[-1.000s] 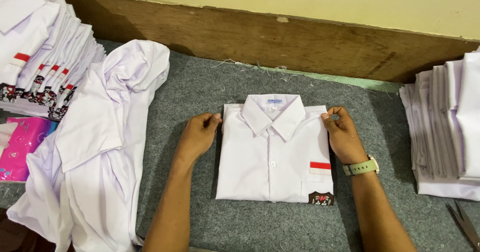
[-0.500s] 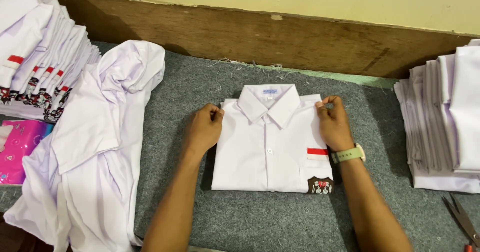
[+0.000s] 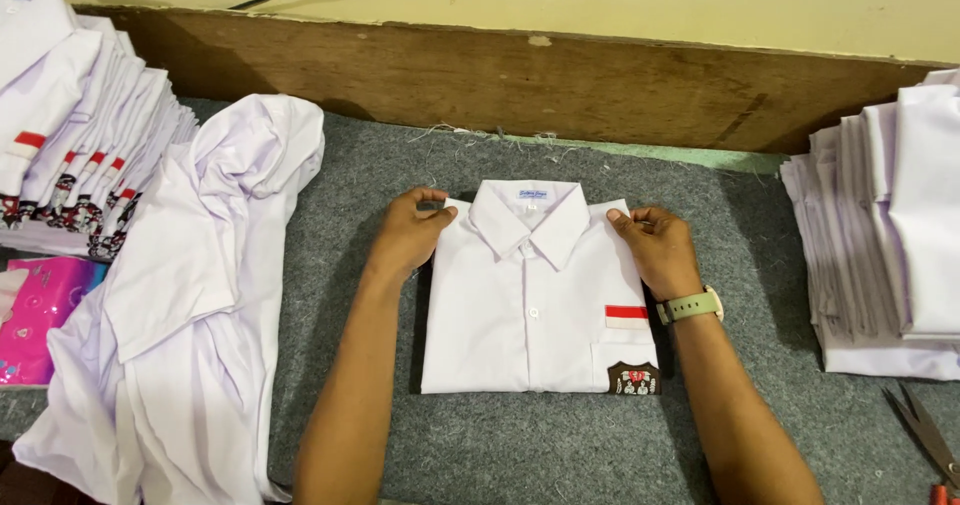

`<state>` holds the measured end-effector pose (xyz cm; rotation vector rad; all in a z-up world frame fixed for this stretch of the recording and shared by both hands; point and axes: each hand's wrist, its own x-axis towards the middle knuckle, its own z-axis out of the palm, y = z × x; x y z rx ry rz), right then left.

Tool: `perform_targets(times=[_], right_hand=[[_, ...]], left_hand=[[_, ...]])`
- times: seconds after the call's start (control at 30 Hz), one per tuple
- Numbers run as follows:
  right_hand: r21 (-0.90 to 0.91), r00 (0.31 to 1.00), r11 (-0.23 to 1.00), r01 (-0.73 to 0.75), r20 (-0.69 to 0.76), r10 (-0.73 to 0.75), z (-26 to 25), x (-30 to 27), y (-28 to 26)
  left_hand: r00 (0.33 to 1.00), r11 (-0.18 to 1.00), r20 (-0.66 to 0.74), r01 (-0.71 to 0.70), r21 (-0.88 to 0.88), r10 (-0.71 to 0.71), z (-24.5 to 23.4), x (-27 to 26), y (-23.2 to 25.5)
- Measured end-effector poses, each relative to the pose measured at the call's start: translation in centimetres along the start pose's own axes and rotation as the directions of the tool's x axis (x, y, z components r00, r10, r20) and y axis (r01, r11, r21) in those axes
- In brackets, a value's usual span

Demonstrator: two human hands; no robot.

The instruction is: Folding a white collared shirt and trimming loose threads with scissors on a factory work table

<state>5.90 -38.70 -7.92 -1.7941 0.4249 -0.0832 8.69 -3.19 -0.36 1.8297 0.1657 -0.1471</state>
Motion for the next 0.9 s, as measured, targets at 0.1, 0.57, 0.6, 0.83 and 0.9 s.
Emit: perform_targets(times=[0.1,0.57,0.6,0.83,0.9], right_hand=[[0.135,1.0,0.991,-0.007,-0.014,0.009,0.1,0.7,1.4],[-0.356,0.999,0.934,0.002,-0.04,-0.018,-0.5,0.2,-0.5],[-0.354,0.997,0.935,0.035,-0.049,-0.055,-0.4,0.9,0.5],[-0.515,0.987,0.855,0.061,-0.094,-0.127,0.0,-0.8,-2.9],[-0.562,0.987,0.826,0.04,-0.109,-0.122,0.4,-1.1,-3.2]], left_hand=[[1.0,0.993,-0.029,-0.003,-0.117,0.0,0.5,-0.2,-0.2],[0.986,0.999,-0.16,-0.05,-0.004,0.048,0.8,1.9,-3.5],[0.978,0.995,-0.19,-0.073,0.072,0.086,1.1,1.6,-3.1],[0.937,0.941,-0.292,-0.094,0.324,0.194,1.8,0.1,-1.4],[0.929,0.931,-0.292,-0.117,0.346,0.226,2.1,-0.2,-1.3]])
